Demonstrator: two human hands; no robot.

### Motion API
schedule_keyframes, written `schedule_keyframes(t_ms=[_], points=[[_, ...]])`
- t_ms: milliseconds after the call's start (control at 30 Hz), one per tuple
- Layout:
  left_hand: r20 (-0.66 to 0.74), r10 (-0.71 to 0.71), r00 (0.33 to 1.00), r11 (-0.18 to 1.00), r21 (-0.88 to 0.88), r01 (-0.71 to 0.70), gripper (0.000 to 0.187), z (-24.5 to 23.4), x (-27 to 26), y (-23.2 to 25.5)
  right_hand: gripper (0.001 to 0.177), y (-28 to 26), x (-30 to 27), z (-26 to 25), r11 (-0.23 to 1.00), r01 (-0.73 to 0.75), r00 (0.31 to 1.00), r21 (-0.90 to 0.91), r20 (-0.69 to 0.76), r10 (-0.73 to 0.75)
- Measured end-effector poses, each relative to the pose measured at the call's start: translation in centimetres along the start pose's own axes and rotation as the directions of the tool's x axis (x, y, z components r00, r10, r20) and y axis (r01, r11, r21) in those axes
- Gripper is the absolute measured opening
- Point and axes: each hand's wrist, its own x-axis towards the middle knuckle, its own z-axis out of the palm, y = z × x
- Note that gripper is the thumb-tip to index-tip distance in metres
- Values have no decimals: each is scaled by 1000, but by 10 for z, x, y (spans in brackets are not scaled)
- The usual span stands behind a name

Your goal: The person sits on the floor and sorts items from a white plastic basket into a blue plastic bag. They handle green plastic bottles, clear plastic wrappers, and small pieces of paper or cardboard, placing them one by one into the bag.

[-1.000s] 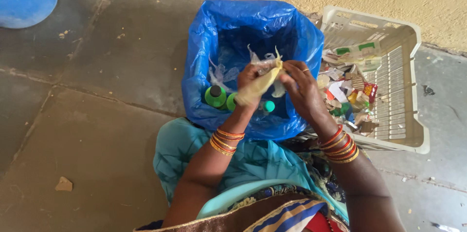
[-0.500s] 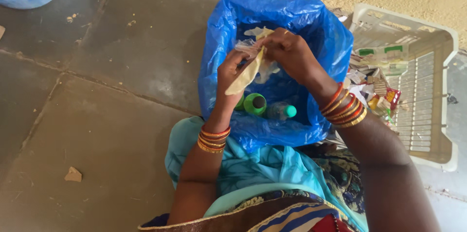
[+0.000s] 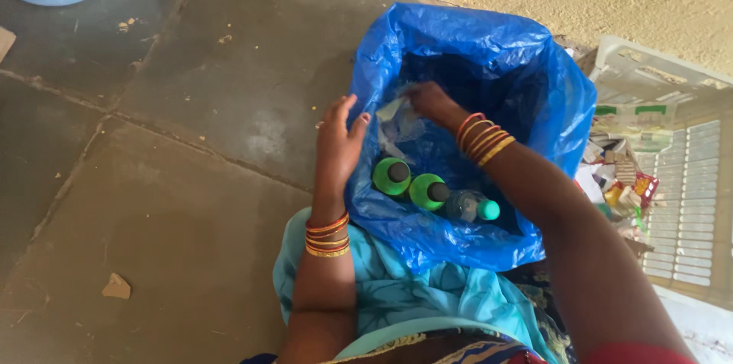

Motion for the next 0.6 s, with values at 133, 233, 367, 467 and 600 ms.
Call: schedule_keyframes(t_ms=[133,233,367,467,600], points=[[61,1,998,989,147,-10,30,15,1,-11,27,-24,21,35,485,-555,826,676,381,415],[80,-42,996,989,143,30,29,16,-3,-13,32,-42,22,44,590,-532,846,607,357,395],[107,-69,992,987,154,52,28,12,-1,-6,30,-48,19,50,893,-385,914,232,229,334],[113,-85,990,985,157,67,30,11,0,-3,31,-44,18,50,839,-452,887,302,249,388],[100,-52,994,986,160,36,31,10,2,-5,37,-46,19,10,712,-524,852,467,297,431]])
